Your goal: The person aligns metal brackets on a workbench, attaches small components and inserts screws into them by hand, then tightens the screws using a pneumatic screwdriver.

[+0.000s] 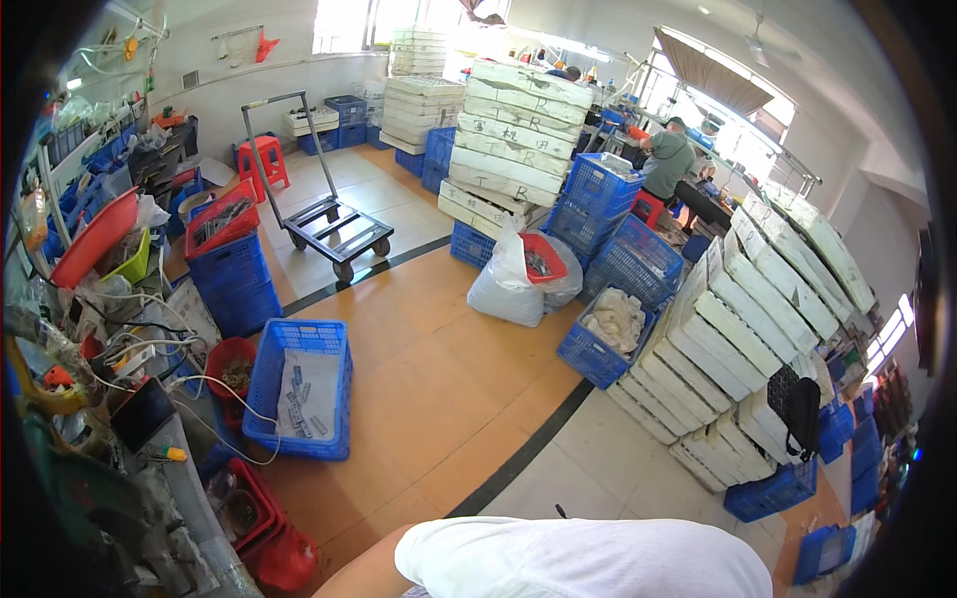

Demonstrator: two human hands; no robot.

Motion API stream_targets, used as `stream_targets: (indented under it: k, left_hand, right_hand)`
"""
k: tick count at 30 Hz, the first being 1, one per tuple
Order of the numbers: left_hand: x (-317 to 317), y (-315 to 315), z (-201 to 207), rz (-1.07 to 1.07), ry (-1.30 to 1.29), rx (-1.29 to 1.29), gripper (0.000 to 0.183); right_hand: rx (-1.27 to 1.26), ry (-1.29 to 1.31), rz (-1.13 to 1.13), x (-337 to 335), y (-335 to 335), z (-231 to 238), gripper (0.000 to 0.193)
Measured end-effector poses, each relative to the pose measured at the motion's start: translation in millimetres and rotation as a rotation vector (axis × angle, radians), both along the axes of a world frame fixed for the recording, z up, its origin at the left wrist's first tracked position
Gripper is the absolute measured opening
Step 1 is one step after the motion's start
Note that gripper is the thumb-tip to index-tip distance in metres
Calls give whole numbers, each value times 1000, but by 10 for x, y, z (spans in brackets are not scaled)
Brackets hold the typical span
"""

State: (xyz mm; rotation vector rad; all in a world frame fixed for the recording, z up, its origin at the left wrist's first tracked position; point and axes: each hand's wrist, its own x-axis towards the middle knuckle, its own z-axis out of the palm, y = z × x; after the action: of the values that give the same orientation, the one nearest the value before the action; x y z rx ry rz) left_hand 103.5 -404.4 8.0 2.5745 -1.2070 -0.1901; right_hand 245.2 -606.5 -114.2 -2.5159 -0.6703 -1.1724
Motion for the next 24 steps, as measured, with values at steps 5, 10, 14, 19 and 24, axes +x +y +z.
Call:
stream_targets:
  k: [5,10,14,19,24]
  left_hand:
    - [35,-501,-387,-45,-133,-137,64]
    - [377,-611,-649,186,-285,-187,57]
    - [457,-896,-756,159,-259,-251,52]
    - [509,-896,-657,297,-253,-379,56]
    - [469,-802,-691,290,-195,-513,59]
  right_hand:
    - [41,34,-67,27,-49,-29,16]
    - [45,71,160,95,19,512,11]
    - [43,306,87,102,-256,669,25]
    - [-67,544,111,162,-187,902,57]
    - [-56,578,99,228,-154,826,60]
